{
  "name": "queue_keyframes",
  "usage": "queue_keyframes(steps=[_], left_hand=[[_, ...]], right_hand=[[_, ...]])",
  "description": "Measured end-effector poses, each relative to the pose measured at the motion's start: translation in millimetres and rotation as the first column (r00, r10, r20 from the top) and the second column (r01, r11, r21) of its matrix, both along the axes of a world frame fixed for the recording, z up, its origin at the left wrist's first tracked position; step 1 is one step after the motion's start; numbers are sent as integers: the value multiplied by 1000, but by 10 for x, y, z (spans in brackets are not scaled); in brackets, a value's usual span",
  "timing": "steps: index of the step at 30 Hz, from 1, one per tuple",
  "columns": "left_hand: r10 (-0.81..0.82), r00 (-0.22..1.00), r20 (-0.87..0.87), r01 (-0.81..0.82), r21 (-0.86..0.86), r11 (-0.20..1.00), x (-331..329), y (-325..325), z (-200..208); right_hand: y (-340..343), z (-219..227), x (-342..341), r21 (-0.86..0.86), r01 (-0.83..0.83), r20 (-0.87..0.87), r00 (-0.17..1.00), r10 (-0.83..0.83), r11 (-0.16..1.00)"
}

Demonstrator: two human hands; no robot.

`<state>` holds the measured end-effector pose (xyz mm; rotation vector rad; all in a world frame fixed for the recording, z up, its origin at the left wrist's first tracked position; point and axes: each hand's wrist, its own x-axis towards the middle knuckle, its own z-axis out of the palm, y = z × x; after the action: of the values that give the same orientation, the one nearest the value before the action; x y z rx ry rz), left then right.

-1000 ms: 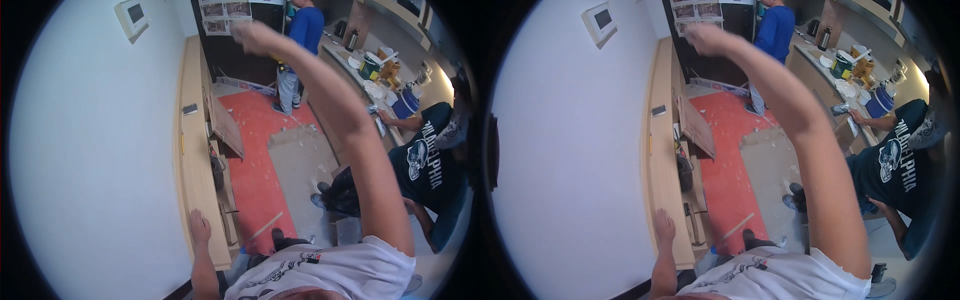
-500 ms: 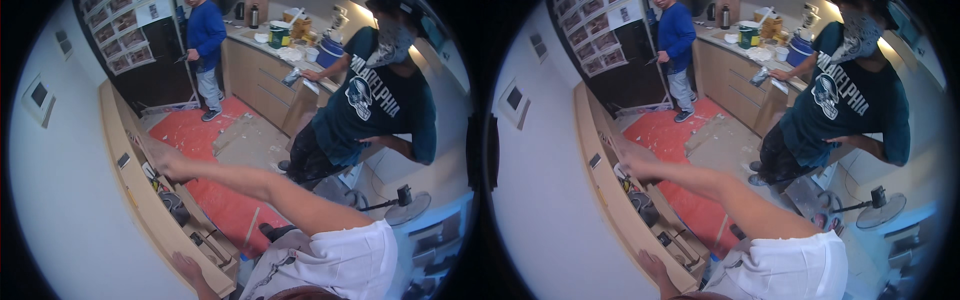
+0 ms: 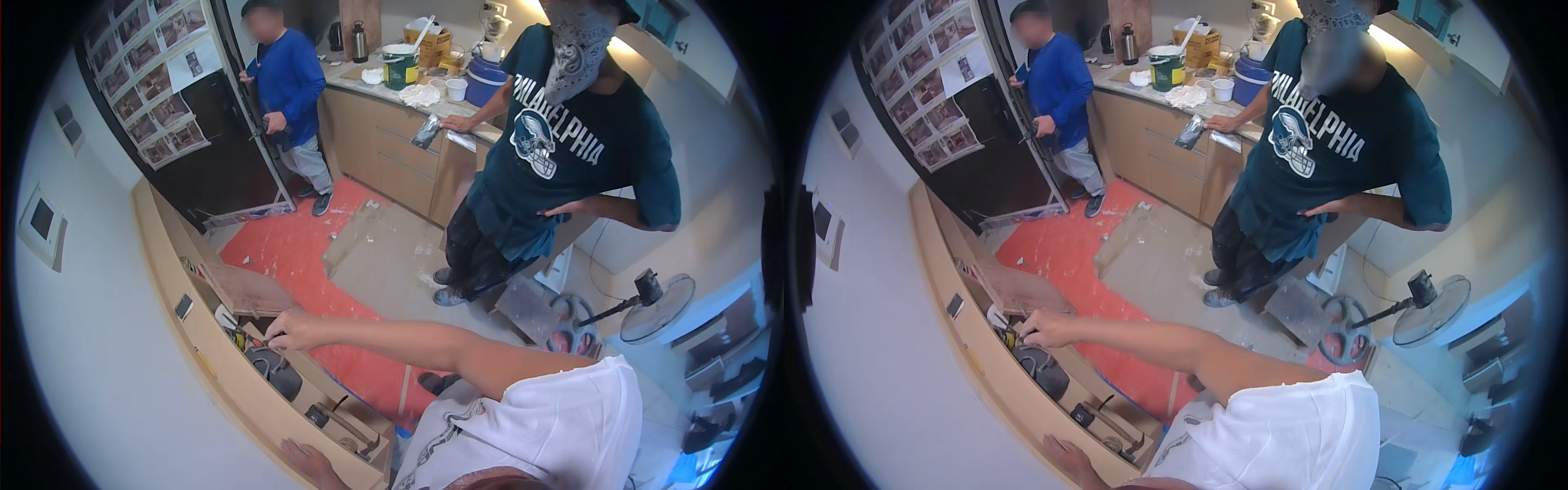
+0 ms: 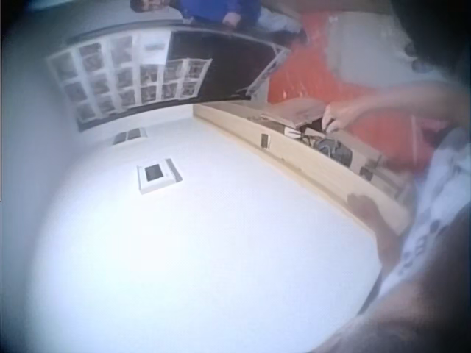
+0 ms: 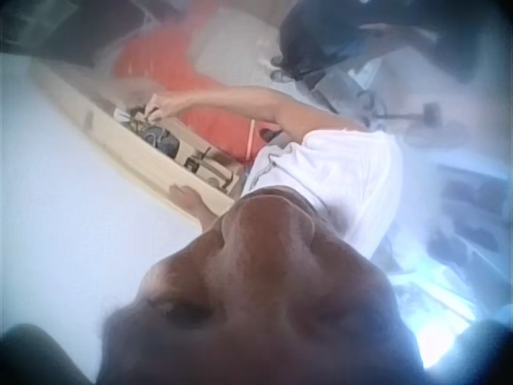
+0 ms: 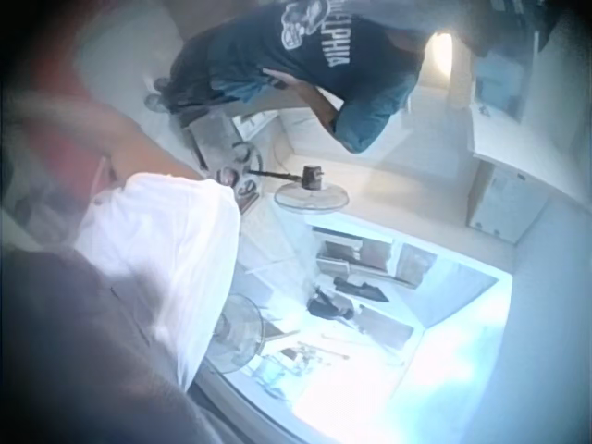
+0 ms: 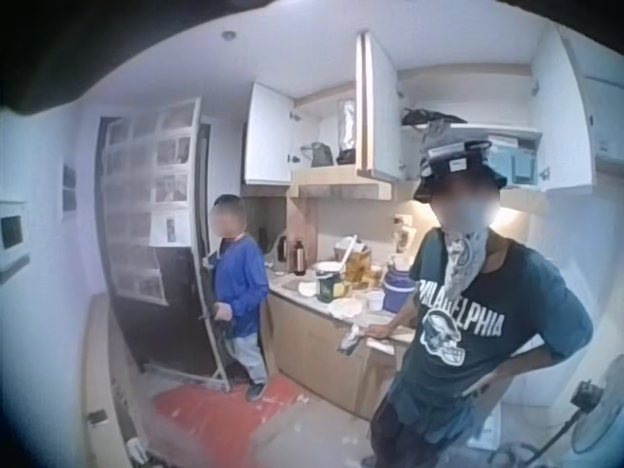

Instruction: The person uses a hammer to tap a wooden cabinet door into place, then uses a utility knife to trim excess material along the edges. The person adjusts the door alignment and continues hammering to secure it.

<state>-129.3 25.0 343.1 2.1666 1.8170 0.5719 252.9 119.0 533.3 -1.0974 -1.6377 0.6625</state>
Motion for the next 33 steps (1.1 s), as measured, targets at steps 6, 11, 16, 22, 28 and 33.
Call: queue_keyframes(steps=[6, 11, 16, 22, 28, 33], left_hand=[[-10, 999, -33, 10, 15, 1000, 8, -42, 64], [-11, 999, -40, 12, 31, 999, 18, -69, 58], [14, 999, -41, -15, -26, 1000, 140, -89, 162], [0, 1000, 3, 0, -89, 996, 287, -91, -12], [-53, 997, -54, 55, 21, 998, 128, 78, 291], [1, 999, 42, -5, 108, 994, 91, 12, 183]], right_hand=[[-442, -721, -358, -203, -2, 26, 1000, 7, 979], [-1071, -1255, -524, -394, -118, 71, 985, 158, 912], [-1200, -1681, -639, -400, -87, -18, 996, 87, 912], [-1019, -2888, -456, -331, -379, -607, 786, 113, 864], [-326, -1711, -663, -537, 115, 2, 991, -135, 836], [600, -1889, -1078, -424, 164, -149, 958, -247, 891]])
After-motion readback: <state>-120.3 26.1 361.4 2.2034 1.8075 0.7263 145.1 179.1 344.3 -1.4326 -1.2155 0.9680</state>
